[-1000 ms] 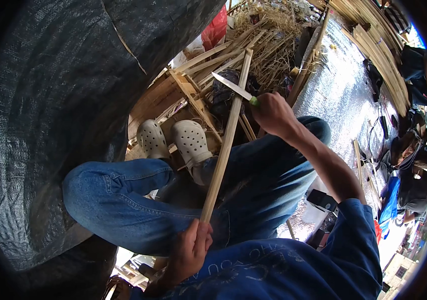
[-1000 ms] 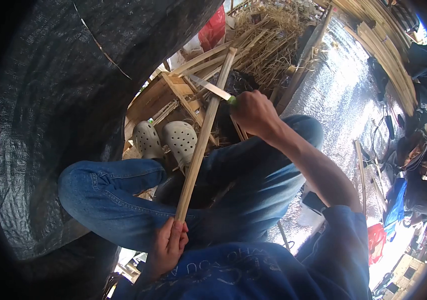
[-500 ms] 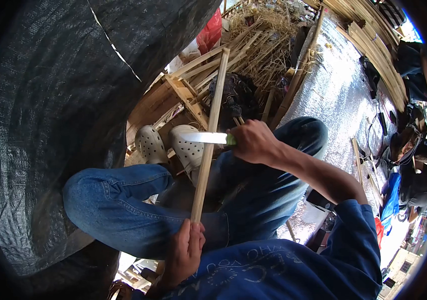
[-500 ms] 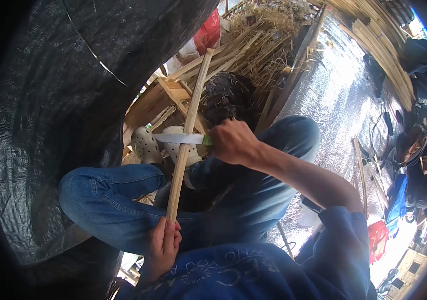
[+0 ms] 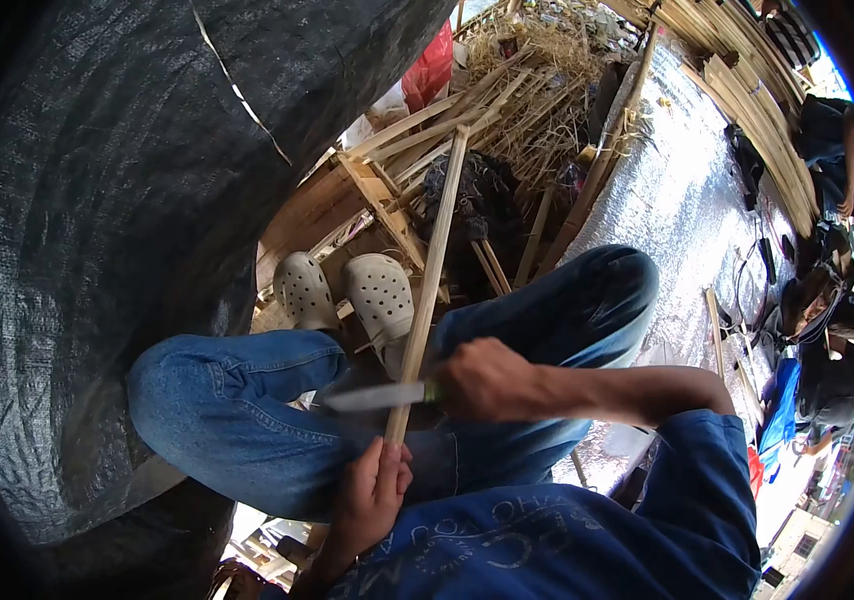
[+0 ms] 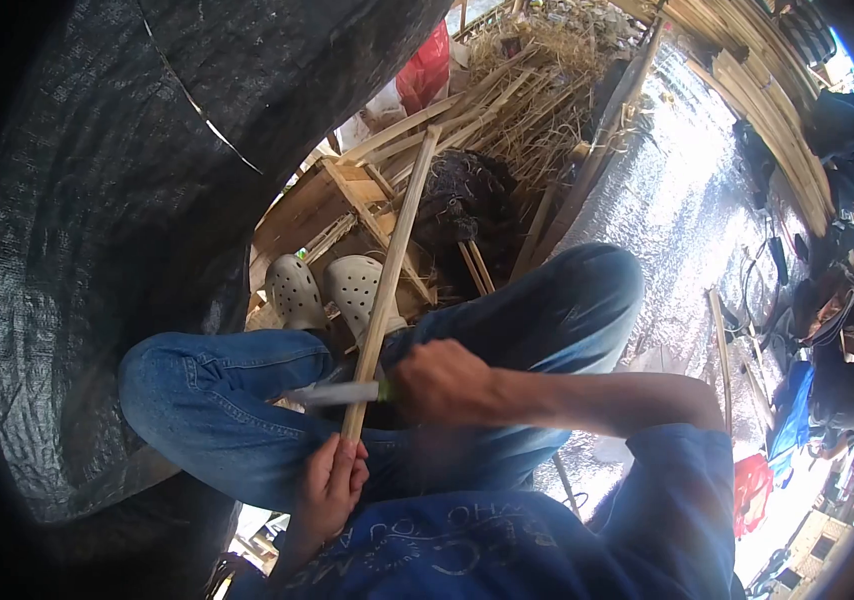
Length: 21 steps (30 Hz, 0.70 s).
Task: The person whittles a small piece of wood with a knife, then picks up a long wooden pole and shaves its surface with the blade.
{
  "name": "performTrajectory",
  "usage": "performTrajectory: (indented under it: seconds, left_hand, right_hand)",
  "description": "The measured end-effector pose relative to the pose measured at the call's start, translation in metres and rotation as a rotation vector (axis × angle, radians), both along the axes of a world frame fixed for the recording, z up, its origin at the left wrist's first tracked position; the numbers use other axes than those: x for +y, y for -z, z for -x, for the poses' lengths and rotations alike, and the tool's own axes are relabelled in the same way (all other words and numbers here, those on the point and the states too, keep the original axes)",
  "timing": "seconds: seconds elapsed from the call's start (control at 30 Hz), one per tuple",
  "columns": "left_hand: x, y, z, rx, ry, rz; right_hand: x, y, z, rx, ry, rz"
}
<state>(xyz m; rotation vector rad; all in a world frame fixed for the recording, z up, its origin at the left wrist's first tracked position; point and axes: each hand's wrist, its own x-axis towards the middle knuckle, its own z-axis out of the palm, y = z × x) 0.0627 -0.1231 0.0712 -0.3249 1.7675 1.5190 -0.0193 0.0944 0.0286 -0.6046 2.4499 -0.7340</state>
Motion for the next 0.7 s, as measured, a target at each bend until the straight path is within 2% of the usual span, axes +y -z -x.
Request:
performTrajectory:
  seconds: [0.07, 0.13, 0.17, 0.2, 0.23, 0.27, 0.3, 0.37, 0.4, 0.43, 0.5, 0.53, 0.57, 0.63, 0.7]
  left_hand:
    - [-0.001, -0.005, 0.003, 0.013, 0.028, 0.019]
    - [0.0, -0.012, 0.001, 0.029, 0.047, 0.028]
    - [0.0, -0.016, -0.003, 0.014, 0.068, 0.018]
    - [0.0, -0.018, -0.006, 0.0, 0.09, 0.006]
    - [0.001, -0.015, -0.01, 0.007, 0.092, 0.002]
    - [0.001, -0.01, -0.013, 0.025, 0.11, -0.047]
    - [0.002, -0.007, -0.014, 0.043, 0.124, -0.096]
    - [0.005, -0.011, -0.009, 0.048, 0.109, -0.08]
    - [0.006, -0.012, -0.009, 0.034, 0.105, -0.057]
    - [0.006, -0.01, -0.009, 0.036, 0.102, -0.065]
    - [0.003, -0.005, -0.008, -0.044, -0.031, -0.108]
    - [0.001, -0.005, -0.005, -0.047, -0.031, -0.106]
    - [-0.001, -0.005, -0.001, -0.077, -0.059, -0.117]
    - [-0.002, -0.004, 0.002, -0.105, -0.097, -0.15]
    - [0.003, -0.006, 0.007, -0.104, -0.108, -0.168]
  right_hand:
    - [0.0, -0.002, -0.004, -0.038, -0.047, 0.065]
    - [0.023, 0.012, 0.028, 0.147, 0.086, -0.117]
    - [0.056, 0.055, 0.053, 0.296, 0.102, -0.222]
    - [0.09, 0.062, 0.087, 0.362, 0.248, -0.229]
    - [0.094, 0.019, 0.124, -0.188, 0.87, -0.339]
    - [0.131, 0.023, 0.14, 0.212, 0.555, -0.402]
    - [0.143, 0.022, 0.151, 0.311, 0.474, -0.447]
    - [0.129, 0.017, 0.15, 0.267, 0.548, -0.369]
    - [0.116, 0.017, 0.142, 0.202, 0.63, -0.289]
    - [0.098, 0.007, 0.13, 0.08, 0.604, -0.277]
    - [0.06, 0.009, 0.086, 0.151, 0.203, -0.333]
    - [0.041, 0.01, 0.058, 0.138, 0.11, -0.243]
    - [0.02, 0.012, 0.03, 0.11, 0.094, -0.169]
    - [0.006, 0.011, -0.005, 0.101, -0.11, 0.047]
    - [0.004, 0.006, -0.007, 0.045, -0.13, 0.019]
